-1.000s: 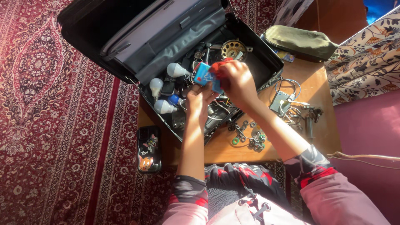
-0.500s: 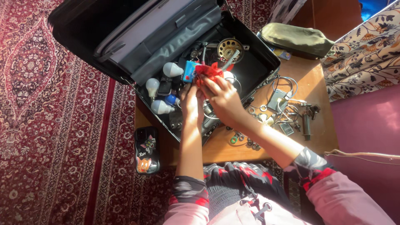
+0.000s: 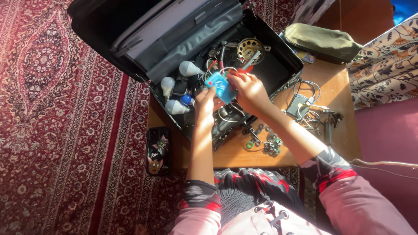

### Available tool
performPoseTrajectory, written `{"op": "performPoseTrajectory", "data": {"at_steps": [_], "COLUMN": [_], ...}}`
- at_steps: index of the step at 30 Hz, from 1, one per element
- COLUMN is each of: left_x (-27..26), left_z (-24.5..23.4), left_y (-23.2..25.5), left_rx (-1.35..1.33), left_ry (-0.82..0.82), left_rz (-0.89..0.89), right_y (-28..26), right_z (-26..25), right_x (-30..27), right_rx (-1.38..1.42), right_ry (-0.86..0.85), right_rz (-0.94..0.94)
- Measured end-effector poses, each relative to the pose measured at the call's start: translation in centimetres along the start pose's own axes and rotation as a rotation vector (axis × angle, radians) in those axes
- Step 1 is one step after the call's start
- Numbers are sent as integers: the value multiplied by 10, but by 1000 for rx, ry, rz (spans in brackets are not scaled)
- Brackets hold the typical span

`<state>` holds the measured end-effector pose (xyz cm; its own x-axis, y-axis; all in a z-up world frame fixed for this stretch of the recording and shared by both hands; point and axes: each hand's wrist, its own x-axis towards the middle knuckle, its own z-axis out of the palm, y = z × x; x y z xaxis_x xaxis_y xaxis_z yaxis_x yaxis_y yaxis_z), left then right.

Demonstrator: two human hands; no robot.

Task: The person cleans various electrical and hardware components with a cloth, handling items like light bulbs and small metal parts individually over a suitcase.

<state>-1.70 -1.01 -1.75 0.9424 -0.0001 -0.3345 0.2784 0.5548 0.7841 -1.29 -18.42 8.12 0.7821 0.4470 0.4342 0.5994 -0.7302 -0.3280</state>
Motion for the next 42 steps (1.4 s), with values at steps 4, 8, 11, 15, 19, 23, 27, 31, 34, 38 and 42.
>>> {"op": "performPoseTrajectory", "data": {"at_steps": [4,8,11,15,19,23,27,31,34,38,42], "left_x": [6,24,25,33,30,15,-6,-26,-37,-51,-79], "left_z": [-11,-29,-36,-40,-32,10,57,101,121,161,193], "left_y": [10,-26,-69,-107,-99,-89,-84,-102,-118,-142,-173], "left_rx": [-227,-181,115,106,174,167,371,524,751,858,711], "left_ry": [72,53,13,-33,50,-61,-127,-211,-289,-428,-494], "left_rz": [227,-82,-186,-27,-26,35,-45,41,281,281,10], "right_y": [4,-9,-13,-5,5,28,41,44,51,84,144], "right_z": [30,58,67,70,82,78,19,-21,-34,-45,-67], "right_x": [-33,-62,-67,-73,-86,-92,-111,-123,-148,-188,-247], "right_rx": [169,146,6,97,564,1412,1840,1696,1413,1505,1381], "right_ry": [-67,-81,-27,-43,48,330,434,487,271,414,575], "right_rz": [87,92,73,165,555,946,1020,1165,1053,1263,1162]}}
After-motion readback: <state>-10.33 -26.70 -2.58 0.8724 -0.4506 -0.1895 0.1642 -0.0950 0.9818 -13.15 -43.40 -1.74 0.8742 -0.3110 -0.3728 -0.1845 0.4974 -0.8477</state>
